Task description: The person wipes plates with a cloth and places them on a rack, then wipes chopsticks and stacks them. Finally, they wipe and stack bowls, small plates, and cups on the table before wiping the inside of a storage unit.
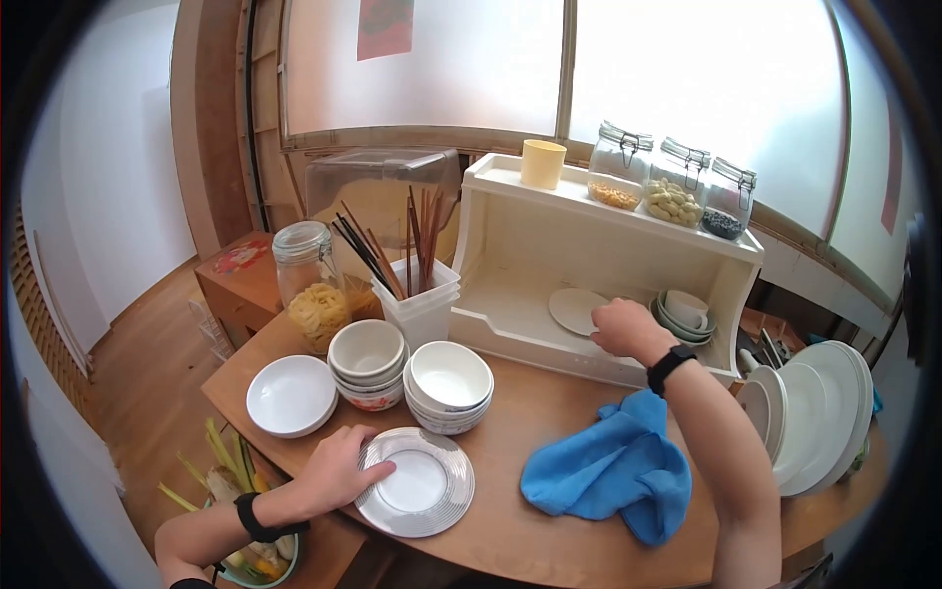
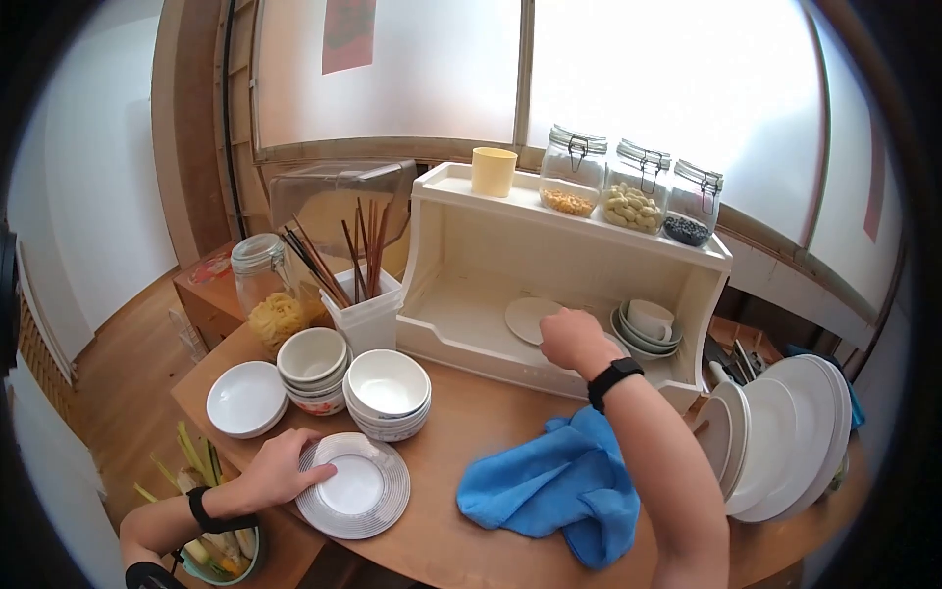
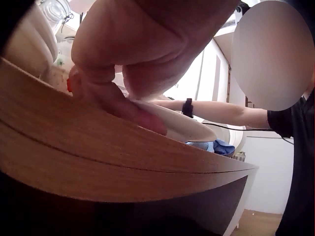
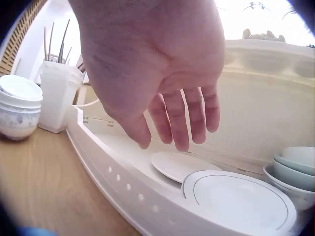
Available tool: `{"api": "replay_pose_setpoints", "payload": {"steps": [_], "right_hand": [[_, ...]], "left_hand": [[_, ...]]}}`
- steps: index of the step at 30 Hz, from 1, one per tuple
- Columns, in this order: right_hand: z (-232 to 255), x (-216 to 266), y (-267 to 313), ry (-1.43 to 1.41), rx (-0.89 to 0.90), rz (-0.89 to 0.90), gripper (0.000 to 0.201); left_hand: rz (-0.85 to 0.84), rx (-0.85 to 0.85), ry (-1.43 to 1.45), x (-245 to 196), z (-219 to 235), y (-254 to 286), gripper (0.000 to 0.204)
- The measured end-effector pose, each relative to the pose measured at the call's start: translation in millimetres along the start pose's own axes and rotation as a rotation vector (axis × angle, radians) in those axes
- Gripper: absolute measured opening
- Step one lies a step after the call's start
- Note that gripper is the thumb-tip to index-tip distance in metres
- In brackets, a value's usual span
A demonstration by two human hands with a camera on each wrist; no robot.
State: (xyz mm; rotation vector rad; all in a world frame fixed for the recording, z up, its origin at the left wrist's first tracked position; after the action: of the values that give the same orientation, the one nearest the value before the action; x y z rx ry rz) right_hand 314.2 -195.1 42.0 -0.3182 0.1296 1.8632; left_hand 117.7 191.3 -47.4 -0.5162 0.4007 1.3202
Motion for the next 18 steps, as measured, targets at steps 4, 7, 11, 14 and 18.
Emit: {"api": "replay_pose_setpoints", "payload": {"steps": [4, 7, 11, 14, 18], "right_hand": [[-27.7, -3.2, -35.4, 0.069, 0.059, -0.058, 0.021], [-44.9, -3.1, -44.2, 0.127, 0.085, -0.029, 0.023], [-70.1, -4.0, -60.7, 0.140, 0.070, 0.028, 0.025], [-72.8, -3.6, -66.9, 0.139, 0.059, 0.020, 0.025], [-76.5, -2.7, -70.5, 0.193, 0.027, 0.045, 0.025]], "left_hand": [[-0.032, -0.015, -0.137, -4.3, 0.7, -2.8, 0.054], [-0.077, -0.050, -0.212, -9.8, 2.8, -5.1, 0.049], [-0.105, -0.114, -0.312, -16.4, 2.9, -6.4, 0.044], [-0.068, -0.109, -0.334, -17.5, 1.1, -7.1, 0.045], [-0.051, -0.139, -0.329, -15.5, -0.9, -5.6, 0.045]]}}
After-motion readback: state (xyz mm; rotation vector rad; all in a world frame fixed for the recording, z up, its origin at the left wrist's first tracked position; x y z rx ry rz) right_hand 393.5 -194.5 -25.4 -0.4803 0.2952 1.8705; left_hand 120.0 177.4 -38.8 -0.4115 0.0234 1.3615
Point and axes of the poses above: each hand's wrist, its own y-axis away from the middle knuckle, its own z-axis out of the back of the hand, x = y × z, the point moved 4 cm from there along -y, towards the middle knuckle, and after that the axes turned 3 degrees about y, right-handed, at the moved point
